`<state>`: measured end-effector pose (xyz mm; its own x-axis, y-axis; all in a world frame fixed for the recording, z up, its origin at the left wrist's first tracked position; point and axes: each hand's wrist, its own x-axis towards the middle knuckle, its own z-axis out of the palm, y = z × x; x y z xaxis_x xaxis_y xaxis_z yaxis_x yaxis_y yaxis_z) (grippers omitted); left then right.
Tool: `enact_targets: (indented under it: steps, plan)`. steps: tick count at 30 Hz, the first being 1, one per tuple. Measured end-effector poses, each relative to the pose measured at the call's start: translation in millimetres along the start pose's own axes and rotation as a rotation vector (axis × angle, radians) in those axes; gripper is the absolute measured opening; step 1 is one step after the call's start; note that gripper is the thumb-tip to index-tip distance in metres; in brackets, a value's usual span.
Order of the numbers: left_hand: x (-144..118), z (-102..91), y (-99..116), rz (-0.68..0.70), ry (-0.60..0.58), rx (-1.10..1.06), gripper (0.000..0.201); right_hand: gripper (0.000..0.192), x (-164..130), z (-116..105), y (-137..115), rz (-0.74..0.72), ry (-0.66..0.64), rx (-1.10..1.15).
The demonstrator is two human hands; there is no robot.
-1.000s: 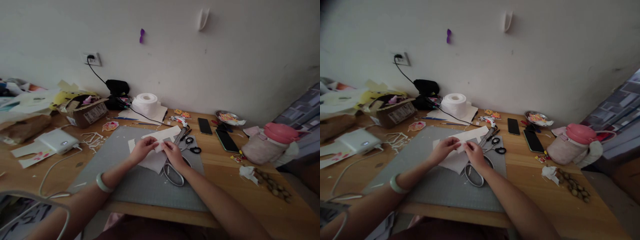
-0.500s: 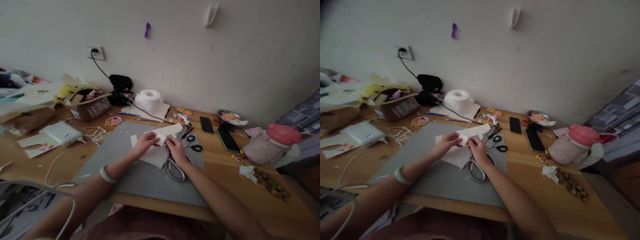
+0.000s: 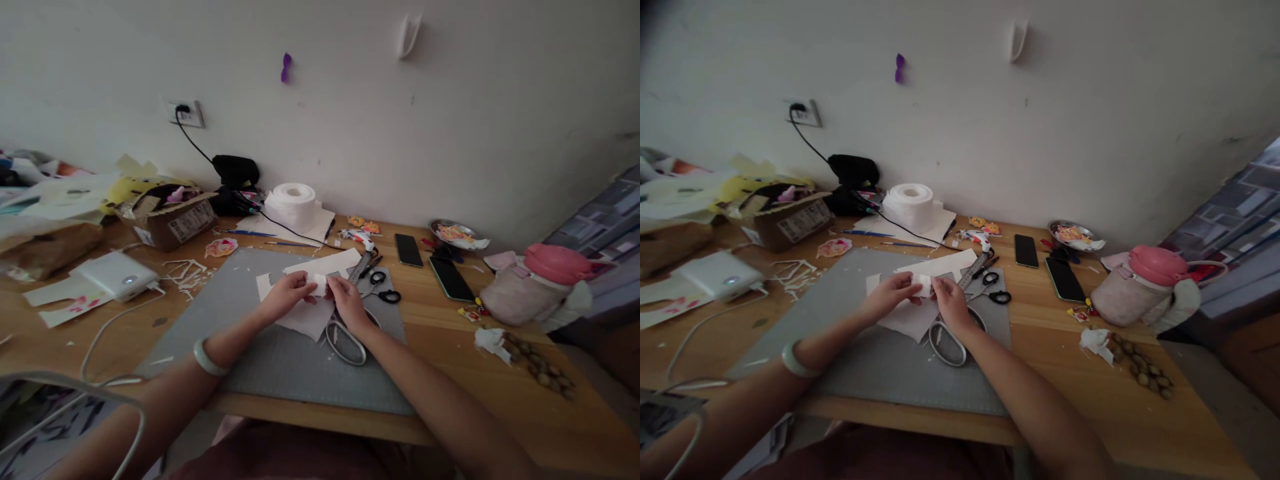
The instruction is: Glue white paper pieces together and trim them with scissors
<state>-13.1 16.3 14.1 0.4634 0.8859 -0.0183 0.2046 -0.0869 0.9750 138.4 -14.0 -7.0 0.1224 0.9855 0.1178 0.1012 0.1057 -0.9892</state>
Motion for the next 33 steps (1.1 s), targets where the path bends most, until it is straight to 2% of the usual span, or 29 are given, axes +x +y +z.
enact_targets:
  steps: [4,10,18,26,29,33]
  plan:
    - [-0.7,-0.4,0.7,-0.017,0.005,0.032,0.026,0.029,-0.5,-0.7,0.6,-0.021,-0.029,-0.035]
    - [0.5,1.3,-2.0,0.004,-0.010,-0.034,0.035,0.026,-1.7,-2.2,0.4,-0.079,-0.009,-0.064]
    - [2.7,-1.3,-0.1,0.029,0.054,0.006,0.040,0.018,0.7,-0.7,0.7,0.012,-0.032,-0.032]
    - [0.0,-1.1,4.9,0.023,0.064,0.013,0.037,0.021,-0.6,-2.0,1.6,-0.010,-0.057,-0.058]
    - [-1.2,-0.7,4.7,-0.016,0.026,-0.047,0.037,0.022,-1.5,-2.6,-0.5,-0.038,-0.067,-0.072]
    - [-2.0,1.1,0.0,-0.118,-0.111,-0.023,0.044,0.022,-1.9,-1.5,-2.0,-0.053,-0.085,-0.098]
